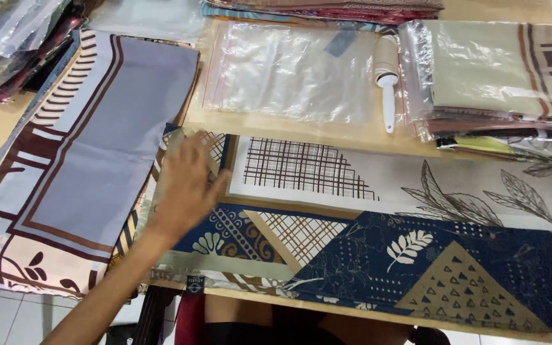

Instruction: Using a lint roller to remove lint or dust from a patterned fabric on a work surface.

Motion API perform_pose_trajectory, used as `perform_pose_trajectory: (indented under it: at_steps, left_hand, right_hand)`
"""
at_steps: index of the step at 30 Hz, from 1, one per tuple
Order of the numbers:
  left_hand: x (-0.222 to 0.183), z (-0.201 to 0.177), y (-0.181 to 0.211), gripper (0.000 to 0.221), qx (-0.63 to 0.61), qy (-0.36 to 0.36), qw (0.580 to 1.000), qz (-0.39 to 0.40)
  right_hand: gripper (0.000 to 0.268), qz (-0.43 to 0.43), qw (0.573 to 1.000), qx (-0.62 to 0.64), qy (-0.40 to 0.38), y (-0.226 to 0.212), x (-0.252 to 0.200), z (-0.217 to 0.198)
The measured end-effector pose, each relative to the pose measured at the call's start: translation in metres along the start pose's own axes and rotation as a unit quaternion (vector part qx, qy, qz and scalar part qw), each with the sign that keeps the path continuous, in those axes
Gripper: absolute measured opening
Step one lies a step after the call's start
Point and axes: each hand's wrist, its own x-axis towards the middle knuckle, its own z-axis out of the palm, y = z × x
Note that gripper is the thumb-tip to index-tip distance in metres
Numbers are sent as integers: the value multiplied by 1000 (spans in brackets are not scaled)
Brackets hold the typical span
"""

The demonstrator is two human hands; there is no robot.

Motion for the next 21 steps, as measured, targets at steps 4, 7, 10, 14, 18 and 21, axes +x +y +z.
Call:
perform_pose_trajectory:
  at_steps: [4, 7, 10, 14, 18, 21]
  left_hand:
    - [-9, -1, 45, 70, -207, -87, 972, 64]
    - [-5, 20, 55, 61, -195, -47, 976, 83]
    - [-5, 47, 44, 63, -170, -83, 981, 32]
    - [-17, 81, 14, 67, -77, -70, 994, 24]
    - [-24, 64, -1, 63, -102, -39, 994, 8]
    - [-29, 63, -14, 62, -135, -28, 990, -6]
  right_hand:
    - [51, -38, 995, 66, -64, -142, -18, 47]
    - [67, -64, 967, 132, -207, -290, -35, 73]
    - [66, -70, 947, 109, -295, -357, -53, 131]
    - [74, -104, 940, 70, -316, -365, -70, 175]
    - [77, -133, 965, -11, -227, -309, -77, 159]
    - [72, -102, 975, -67, -187, -260, -82, 127]
